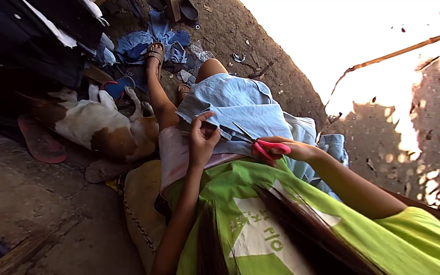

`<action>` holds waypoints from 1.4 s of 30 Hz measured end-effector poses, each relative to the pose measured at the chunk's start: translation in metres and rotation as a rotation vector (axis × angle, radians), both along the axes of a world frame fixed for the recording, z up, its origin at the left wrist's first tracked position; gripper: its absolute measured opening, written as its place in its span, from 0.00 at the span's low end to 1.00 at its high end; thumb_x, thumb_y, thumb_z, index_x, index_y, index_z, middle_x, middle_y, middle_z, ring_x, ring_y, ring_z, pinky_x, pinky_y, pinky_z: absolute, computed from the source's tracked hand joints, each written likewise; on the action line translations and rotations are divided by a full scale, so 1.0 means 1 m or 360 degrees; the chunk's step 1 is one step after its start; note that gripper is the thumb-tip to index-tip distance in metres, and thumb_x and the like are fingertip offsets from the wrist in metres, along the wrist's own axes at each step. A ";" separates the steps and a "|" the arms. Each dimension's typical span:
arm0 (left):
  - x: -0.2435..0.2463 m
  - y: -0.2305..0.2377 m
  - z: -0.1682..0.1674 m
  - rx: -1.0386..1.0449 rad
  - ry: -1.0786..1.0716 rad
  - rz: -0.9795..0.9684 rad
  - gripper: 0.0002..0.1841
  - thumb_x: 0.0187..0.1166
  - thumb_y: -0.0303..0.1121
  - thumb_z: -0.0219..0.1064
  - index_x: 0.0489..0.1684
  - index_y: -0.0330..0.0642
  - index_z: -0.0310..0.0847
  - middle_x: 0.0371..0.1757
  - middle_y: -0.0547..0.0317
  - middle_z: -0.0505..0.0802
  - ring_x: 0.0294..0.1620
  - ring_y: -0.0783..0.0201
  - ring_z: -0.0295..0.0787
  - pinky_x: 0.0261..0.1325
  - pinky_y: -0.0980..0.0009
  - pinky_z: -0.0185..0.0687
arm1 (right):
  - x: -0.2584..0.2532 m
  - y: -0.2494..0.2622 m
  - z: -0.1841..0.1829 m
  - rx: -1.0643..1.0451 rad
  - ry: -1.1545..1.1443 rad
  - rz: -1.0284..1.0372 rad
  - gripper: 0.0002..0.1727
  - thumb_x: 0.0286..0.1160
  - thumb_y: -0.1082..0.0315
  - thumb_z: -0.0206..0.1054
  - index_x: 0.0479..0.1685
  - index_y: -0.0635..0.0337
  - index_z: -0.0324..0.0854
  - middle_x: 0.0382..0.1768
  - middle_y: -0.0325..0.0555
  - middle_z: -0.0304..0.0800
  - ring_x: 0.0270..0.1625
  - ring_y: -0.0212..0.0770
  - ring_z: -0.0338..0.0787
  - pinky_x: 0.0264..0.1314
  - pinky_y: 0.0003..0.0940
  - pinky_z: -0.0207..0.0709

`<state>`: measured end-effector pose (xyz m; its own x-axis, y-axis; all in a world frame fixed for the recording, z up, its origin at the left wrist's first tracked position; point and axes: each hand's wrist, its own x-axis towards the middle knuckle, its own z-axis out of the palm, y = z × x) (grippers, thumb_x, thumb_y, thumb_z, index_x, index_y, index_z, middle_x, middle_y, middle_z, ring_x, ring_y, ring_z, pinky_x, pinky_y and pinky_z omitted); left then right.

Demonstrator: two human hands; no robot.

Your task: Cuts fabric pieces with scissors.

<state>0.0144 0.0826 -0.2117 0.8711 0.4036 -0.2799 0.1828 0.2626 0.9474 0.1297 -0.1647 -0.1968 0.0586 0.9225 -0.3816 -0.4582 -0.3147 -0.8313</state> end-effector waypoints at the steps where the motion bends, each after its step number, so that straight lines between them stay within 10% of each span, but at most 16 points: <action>1: 0.000 -0.001 0.003 -0.0053 -0.0001 0.0008 0.32 0.68 0.14 0.66 0.77 0.42 0.73 0.62 0.58 0.84 0.29 0.77 0.81 0.33 0.81 0.82 | 0.001 0.002 0.001 -0.0003 0.0009 0.0013 0.34 0.78 0.28 0.53 0.55 0.49 0.81 0.28 0.21 0.83 0.26 0.14 0.76 0.27 0.11 0.65; 10: -0.006 -0.008 0.016 -0.0451 -0.0056 -0.0019 0.54 0.65 0.10 0.64 0.96 0.54 0.39 0.36 0.60 0.88 0.23 0.74 0.84 0.32 0.79 0.85 | 0.001 0.035 0.003 -0.0034 0.0096 0.0062 0.37 0.73 0.23 0.54 0.50 0.49 0.80 0.23 0.21 0.81 0.21 0.13 0.71 0.22 0.09 0.60; 29: -0.016 -0.008 0.013 -0.0545 -0.0231 -0.0080 0.59 0.64 0.11 0.64 0.97 0.57 0.28 0.42 0.63 0.90 0.28 0.73 0.89 0.36 0.77 0.90 | -0.032 0.042 -0.002 0.0195 0.0326 -0.0282 0.28 0.80 0.33 0.59 0.50 0.50 0.83 0.23 0.19 0.82 0.21 0.13 0.77 0.23 0.09 0.68; 36: -0.018 -0.009 0.015 -0.0508 -0.0181 -0.0077 0.59 0.62 0.10 0.65 0.97 0.53 0.31 0.47 0.62 0.91 0.30 0.75 0.88 0.37 0.79 0.88 | -0.039 0.047 0.000 0.0272 0.0293 -0.0361 0.25 0.82 0.37 0.60 0.49 0.50 0.84 0.23 0.18 0.81 0.22 0.13 0.76 0.24 0.10 0.68; 42: -0.017 -0.008 0.018 -0.0384 -0.0058 0.0099 0.39 0.74 0.25 0.66 0.90 0.58 0.59 0.64 0.65 0.86 0.39 0.77 0.86 0.42 0.79 0.85 | -0.041 0.043 0.001 0.0246 0.0193 -0.0383 0.23 0.83 0.40 0.60 0.50 0.50 0.83 0.25 0.18 0.81 0.24 0.14 0.77 0.26 0.11 0.70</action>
